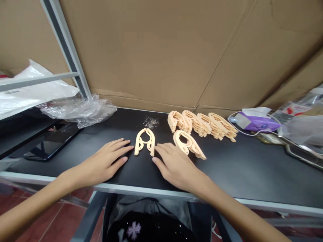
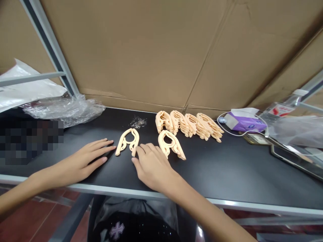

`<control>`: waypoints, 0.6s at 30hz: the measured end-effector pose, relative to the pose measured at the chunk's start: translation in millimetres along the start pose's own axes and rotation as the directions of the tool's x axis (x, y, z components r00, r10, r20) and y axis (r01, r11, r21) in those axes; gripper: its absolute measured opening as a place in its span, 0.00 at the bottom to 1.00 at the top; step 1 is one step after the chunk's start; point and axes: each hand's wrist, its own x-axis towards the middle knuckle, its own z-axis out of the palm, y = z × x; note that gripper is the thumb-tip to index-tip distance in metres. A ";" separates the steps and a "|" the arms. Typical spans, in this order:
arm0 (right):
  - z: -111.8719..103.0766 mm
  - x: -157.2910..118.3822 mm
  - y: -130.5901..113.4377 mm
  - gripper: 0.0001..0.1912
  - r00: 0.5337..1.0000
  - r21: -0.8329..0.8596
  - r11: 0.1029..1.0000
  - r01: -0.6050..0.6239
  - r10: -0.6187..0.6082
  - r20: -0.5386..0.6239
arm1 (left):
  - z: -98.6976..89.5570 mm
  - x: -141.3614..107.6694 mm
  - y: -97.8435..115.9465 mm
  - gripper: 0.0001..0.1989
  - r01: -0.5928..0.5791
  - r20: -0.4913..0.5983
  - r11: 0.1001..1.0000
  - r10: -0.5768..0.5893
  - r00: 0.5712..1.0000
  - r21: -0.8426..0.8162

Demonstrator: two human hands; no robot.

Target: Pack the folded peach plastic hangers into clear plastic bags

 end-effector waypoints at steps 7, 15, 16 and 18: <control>5.4 -10.6 -6.8 0.22 0.999 0.051 0.997 0.054 -0.054 -0.001 | 5.9 -17.8 16.6 0.26 -0.046 -0.046 0.994 0.051 0.998 0.099; 17.9 -44.1 -16.2 0.47 0.991 0.116 0.993 -0.006 -0.010 0.136 | 19.9 -28.1 19.1 0.37 -0.107 -0.091 0.953 0.138 0.986 0.283; 19.7 -45.6 -16.5 0.48 0.992 0.111 0.994 -0.003 -0.012 0.129 | 20.3 -28.1 19.3 0.37 -0.112 -0.094 0.950 0.144 0.985 0.290; 21.9 -46.3 -16.6 0.48 0.993 0.105 0.994 0.003 -0.015 0.117 | 20.3 -27.6 20.0 0.38 -0.112 -0.099 0.951 0.146 0.984 0.288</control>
